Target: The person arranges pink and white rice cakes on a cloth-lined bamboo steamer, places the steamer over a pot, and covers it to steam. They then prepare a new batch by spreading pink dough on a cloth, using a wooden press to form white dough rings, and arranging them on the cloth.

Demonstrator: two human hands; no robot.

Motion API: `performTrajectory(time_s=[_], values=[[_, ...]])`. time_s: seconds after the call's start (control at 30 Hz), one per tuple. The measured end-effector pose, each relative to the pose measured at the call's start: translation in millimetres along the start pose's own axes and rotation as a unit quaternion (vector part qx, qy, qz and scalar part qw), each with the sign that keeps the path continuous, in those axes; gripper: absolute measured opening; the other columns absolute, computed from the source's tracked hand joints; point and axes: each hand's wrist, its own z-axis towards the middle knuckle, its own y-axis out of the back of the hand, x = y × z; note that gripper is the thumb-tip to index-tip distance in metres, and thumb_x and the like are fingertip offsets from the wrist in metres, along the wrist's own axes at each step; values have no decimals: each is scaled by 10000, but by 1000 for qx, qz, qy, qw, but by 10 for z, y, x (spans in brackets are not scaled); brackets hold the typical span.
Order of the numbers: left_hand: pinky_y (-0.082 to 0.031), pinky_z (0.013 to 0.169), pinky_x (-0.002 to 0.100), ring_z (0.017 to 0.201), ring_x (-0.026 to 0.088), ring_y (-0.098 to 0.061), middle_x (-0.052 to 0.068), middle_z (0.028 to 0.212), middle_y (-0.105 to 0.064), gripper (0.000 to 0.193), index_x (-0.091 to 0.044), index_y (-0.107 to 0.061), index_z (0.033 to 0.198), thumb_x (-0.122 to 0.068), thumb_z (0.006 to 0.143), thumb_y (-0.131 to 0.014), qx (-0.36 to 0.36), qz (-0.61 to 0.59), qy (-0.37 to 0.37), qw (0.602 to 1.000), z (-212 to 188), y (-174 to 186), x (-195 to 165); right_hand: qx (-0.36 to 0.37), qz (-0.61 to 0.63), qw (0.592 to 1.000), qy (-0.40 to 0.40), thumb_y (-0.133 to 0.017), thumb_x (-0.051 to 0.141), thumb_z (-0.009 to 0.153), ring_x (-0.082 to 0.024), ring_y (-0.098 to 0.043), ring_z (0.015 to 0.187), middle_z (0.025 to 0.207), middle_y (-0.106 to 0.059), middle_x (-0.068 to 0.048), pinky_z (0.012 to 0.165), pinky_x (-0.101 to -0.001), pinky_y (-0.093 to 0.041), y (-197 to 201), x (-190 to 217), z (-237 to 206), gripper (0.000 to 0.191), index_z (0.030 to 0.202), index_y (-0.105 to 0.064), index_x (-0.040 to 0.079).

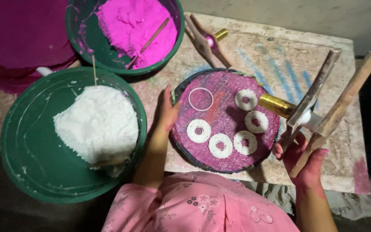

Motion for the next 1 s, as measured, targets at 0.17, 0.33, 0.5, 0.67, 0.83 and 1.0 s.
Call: performTrajectory(time_s=[0.17, 0.33, 0.5, 0.67, 0.83, 1.0], values=[[-310, 1228, 470, 1490, 411, -377, 239, 1612, -373, 694, -40, -336, 1584, -142, 973, -649, -25, 4, -16, 1000, -758, -51, 50, -48, -4, 999, 20, -499, 930, 800, -219, -482, 917, 1125, -515, -37, 789, -404, -391, 102, 47, -100, 1026, 1377, -499, 81], [-206, 1188, 595, 1440, 482, -259, 229, 1610, -252, 738, -138, -405, 1539, -227, 891, -746, -4, 322, -168, 932, -1149, 82, -712, -58, -5, 998, 8, -468, 949, 798, -224, -484, 914, 1078, -513, -39, 794, -397, -387, 124, -83, -108, 1026, 1362, -495, 92], [-154, 1123, 649, 1402, 505, -227, 230, 1572, -232, 740, -154, -494, 1447, -204, 770, -789, 82, 335, -129, 930, -1055, 36, -899, -12, 23, 1000, -16, -450, 958, 815, -246, -496, 919, 967, -518, -70, 814, -395, -391, -7, -185, -28, 1036, 1365, -504, 81], [-410, 1081, 573, 1275, 427, -488, 260, 1423, -490, 657, -2, -497, 1440, -161, 869, -779, 46, -208, 73, 974, -1238, -81, -287, -37, 3, 999, 14, -489, 936, 778, -225, -477, 906, 1144, -516, -32, 785, -398, -390, -101, -192, -53, 1034, 1398, -461, 108], [-487, 1002, 538, 1229, 283, -604, 117, 1383, -624, 532, -91, -516, 1444, -136, 932, -654, 161, -388, 345, 839, -1446, -245, 111, -38, 8, 999, 22, -521, 912, 812, -219, -476, 921, 1142, -508, -40, 802, -398, -387, -83, -229, -116, 1011, 1422, -445, 109], [-428, 1134, 560, 1356, 289, -530, 95, 1470, -555, 574, -113, -438, 1478, -26, 938, -612, 191, -575, 259, 753, -1197, -426, 194, -30, 12, 999, 34, -501, 920, 827, -213, -480, 928, 1102, -523, -54, 811, -391, -390, -69, -274, -140, 1033, 1403, -466, 63]])
